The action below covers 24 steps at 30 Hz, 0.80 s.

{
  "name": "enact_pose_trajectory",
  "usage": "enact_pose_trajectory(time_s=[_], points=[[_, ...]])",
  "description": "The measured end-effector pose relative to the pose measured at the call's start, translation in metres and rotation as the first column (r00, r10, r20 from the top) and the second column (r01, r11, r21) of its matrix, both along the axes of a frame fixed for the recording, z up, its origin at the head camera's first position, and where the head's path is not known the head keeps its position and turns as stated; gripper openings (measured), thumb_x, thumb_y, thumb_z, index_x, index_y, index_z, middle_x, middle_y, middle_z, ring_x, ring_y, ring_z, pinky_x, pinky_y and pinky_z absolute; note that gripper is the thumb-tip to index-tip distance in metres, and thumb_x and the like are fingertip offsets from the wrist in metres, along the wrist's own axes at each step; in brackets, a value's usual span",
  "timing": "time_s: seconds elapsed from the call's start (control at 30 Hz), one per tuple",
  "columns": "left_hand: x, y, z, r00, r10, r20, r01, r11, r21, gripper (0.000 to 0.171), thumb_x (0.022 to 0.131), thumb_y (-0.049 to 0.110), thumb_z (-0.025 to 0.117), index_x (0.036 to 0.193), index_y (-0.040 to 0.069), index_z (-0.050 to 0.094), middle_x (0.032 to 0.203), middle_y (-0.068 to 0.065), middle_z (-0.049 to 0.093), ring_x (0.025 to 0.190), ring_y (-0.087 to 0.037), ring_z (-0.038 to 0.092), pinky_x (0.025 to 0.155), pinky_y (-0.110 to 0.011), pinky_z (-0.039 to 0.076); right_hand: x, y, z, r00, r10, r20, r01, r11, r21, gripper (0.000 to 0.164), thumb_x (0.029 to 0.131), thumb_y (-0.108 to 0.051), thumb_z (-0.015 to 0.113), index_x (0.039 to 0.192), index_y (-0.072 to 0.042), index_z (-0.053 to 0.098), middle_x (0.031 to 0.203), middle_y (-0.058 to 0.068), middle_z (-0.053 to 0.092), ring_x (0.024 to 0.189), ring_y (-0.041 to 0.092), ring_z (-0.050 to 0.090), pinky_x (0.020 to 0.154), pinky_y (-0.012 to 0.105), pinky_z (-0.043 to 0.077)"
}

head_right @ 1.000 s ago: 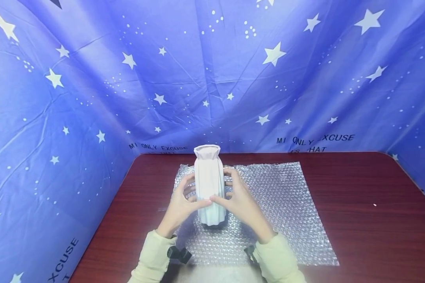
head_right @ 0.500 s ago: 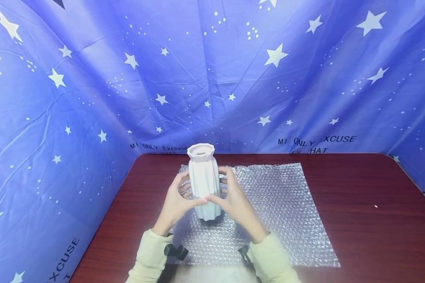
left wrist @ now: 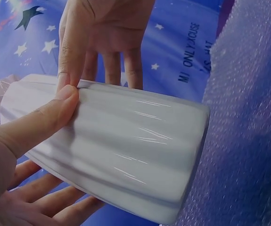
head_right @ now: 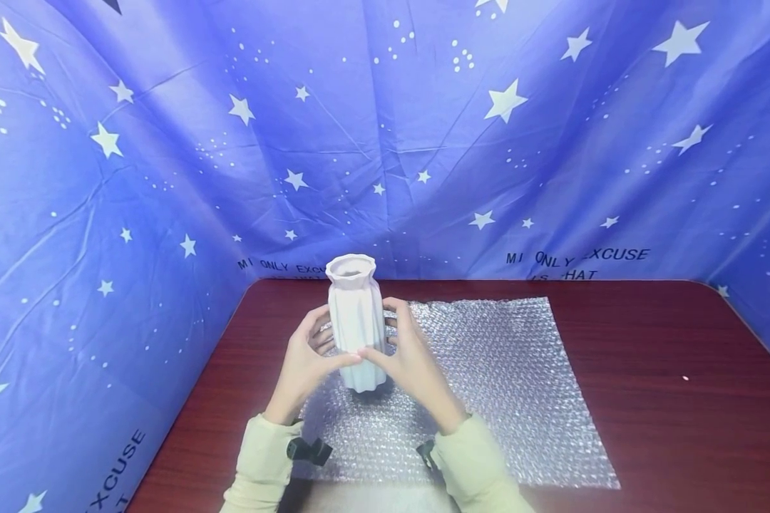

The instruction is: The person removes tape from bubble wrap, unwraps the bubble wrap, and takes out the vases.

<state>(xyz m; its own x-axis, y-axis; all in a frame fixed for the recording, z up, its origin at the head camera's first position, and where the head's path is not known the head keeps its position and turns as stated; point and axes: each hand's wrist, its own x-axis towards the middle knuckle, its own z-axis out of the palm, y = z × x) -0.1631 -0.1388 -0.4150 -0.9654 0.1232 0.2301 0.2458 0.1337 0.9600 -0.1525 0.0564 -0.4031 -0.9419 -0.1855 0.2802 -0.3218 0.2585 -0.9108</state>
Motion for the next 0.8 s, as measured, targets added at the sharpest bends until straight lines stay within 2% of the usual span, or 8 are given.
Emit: enact_pose_trajectory(time_s=[0.23,0.43,0.8], points=[[-0.003,-0.011,0.001,0.999,0.013,-0.031,-0.013,1.000,-0.028,0.088,0.068,0.009,0.092,0.144,0.019,0.048,0.140,-0.009,0.056,0.123,-0.028,0.059,0.103,-0.038,0.050,-0.007,-0.012,0.003,1.000,0.020,-0.013,-0.021,1.000,-0.023,0.079,0.079,-0.003,0.082,0.141,-0.004,0.033,0.144,0.021,0.042,0.129,0.041,0.051,0.100,0.046,0.052],[-0.005,-0.019,-0.002,0.997,0.033,-0.067,-0.037,0.998,-0.057,0.087,0.068,0.010,0.092,0.142,0.021,0.048,0.138,-0.006,0.057,0.124,-0.024,0.059,0.104,-0.037,0.049,-0.011,-0.020,0.001,0.999,0.037,-0.009,-0.037,0.998,-0.042,0.077,0.079,-0.002,0.081,0.139,-0.006,0.034,0.143,0.020,0.044,0.129,0.039,0.051,0.101,0.048,0.051],[-0.011,-0.036,-0.004,0.994,0.021,-0.104,-0.026,0.998,-0.052,0.086,0.071,0.006,0.089,0.144,0.016,0.045,0.139,-0.007,0.055,0.125,-0.024,0.058,0.106,-0.037,0.048,-0.021,-0.037,-0.002,0.999,0.045,-0.028,-0.046,0.998,-0.033,0.075,0.079,-0.005,0.081,0.139,-0.007,0.035,0.143,0.019,0.045,0.130,0.038,0.051,0.101,0.047,0.051]])
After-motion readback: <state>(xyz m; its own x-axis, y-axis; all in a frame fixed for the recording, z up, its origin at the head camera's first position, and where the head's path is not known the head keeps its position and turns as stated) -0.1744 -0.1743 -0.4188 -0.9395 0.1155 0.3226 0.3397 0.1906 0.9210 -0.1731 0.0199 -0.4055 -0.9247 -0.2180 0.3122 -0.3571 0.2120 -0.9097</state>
